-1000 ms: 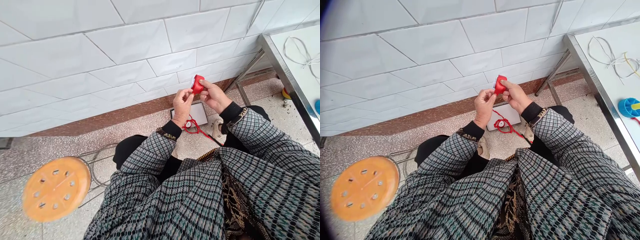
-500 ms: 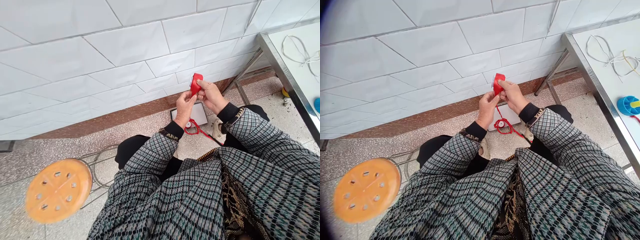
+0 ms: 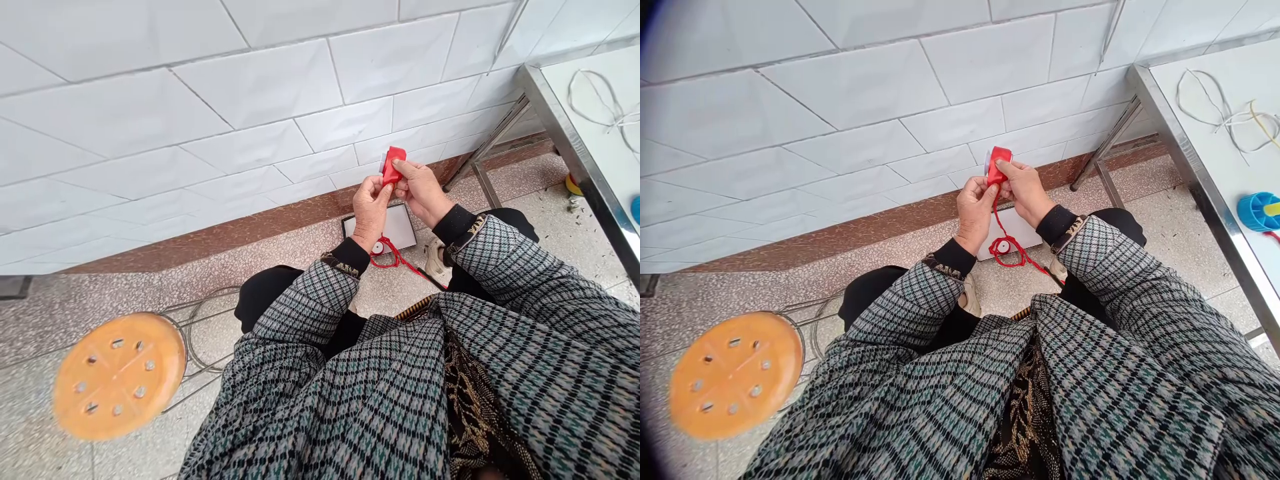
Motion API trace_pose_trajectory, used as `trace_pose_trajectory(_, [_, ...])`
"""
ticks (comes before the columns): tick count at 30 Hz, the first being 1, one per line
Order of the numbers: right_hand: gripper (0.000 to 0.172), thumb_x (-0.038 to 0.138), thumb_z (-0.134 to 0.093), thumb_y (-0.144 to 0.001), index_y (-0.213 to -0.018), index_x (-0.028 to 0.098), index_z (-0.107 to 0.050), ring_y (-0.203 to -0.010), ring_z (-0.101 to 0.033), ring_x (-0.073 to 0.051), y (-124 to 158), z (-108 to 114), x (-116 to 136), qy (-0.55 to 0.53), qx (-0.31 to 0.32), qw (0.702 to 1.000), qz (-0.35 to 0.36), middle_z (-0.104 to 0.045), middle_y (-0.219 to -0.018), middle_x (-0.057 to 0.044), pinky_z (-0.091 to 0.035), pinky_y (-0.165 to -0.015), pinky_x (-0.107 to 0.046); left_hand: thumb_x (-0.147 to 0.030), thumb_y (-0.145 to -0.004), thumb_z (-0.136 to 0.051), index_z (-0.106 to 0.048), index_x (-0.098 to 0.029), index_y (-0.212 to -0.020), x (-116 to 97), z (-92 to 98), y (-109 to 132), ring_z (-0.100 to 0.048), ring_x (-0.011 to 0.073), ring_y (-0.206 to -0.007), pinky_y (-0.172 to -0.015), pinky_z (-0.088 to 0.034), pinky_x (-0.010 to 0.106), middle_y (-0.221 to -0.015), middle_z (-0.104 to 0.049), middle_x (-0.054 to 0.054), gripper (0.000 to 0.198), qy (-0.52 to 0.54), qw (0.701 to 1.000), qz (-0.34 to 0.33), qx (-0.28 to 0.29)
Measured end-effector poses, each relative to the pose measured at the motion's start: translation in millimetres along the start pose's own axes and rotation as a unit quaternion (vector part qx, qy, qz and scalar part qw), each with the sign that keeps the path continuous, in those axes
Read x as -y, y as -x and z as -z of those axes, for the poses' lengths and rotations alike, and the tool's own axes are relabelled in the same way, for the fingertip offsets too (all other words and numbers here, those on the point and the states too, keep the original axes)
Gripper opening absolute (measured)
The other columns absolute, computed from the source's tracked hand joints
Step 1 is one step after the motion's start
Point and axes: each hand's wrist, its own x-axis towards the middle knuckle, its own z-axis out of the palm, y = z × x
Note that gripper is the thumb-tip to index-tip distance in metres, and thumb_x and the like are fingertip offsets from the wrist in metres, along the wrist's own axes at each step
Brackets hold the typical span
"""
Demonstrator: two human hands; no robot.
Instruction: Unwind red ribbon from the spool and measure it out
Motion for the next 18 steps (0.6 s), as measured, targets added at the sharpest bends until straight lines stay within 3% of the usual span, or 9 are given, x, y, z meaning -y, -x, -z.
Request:
trace_pose_trajectory(6, [0.030, 0.021, -0.072, -0.100, -0.076, 0.019, -0.053, -0.043, -0.028, -0.003, -12.6, 8.6, 0.6, -0.052, -0.002, 0.998, -0.038, -0.050, -0.058, 0.008, -0.028, -0.041, -0.016, -0.036, -0.087, -0.081, -0.073, -0.019, -0.095, 0.6, 5.8, 2.8, -0.057, 0.0104, -0.066, -0.066, -0.048, 0.026, -0.083, -0.071, 0.002, 0.020, 0.125, 0.984, 0.093, 0.088])
trace_pose_trajectory(8, [0.029, 0.020, -0.072, -0.099, -0.077, 0.019, -0.053, -0.043, -0.028, -0.003, -15.2, 10.8, 2.1, -0.062, -0.002, 0.997, -0.041, -0.051, -0.059, 0.008, -0.028, -0.041, -0.016, -0.043, -0.087, -0.081, -0.074, -0.019, -0.093, -1.4, 8.6, 4.0, -0.053, 0.0102, -0.062, -0.064, -0.045, 0.026, -0.074, -0.065, 0.000, 0.027, 0.114, 0.982, 0.096, 0.114])
trace_pose_trajectory(12, [0.029, 0.021, -0.073, -0.099, -0.080, 0.020, -0.051, -0.044, -0.030, -0.003, -16.8, 12.8, 5.4, -0.075, 0.002, 0.996, -0.045, -0.052, -0.061, 0.008, -0.028, -0.042, -0.014, -0.057, -0.085, -0.080, -0.073, -0.019, -0.085, -4.5, 13.3, 4.8, -0.043, 0.0097, -0.058, -0.058, -0.035, 0.026, -0.064, -0.053, -0.003, 0.038, 0.067, 0.989, 0.066, 0.114])
trace_pose_trajectory(18, [0.023, 0.017, -0.063, -0.104, -0.084, 0.020, -0.051, -0.041, -0.029, -0.001, -10.7, 10.0, 13.1, -0.099, 0.008, 0.990, -0.100, -0.052, -0.061, 0.009, -0.025, -0.040, -0.011, -0.045, -0.081, -0.079, -0.071, -0.017, -0.075, -2.4, 20.4, 0.6, -0.038, 0.0094, -0.059, -0.059, -0.029, 0.026, -0.062, -0.050, -0.004, 0.029, 0.004, 0.992, 0.061, 0.114])
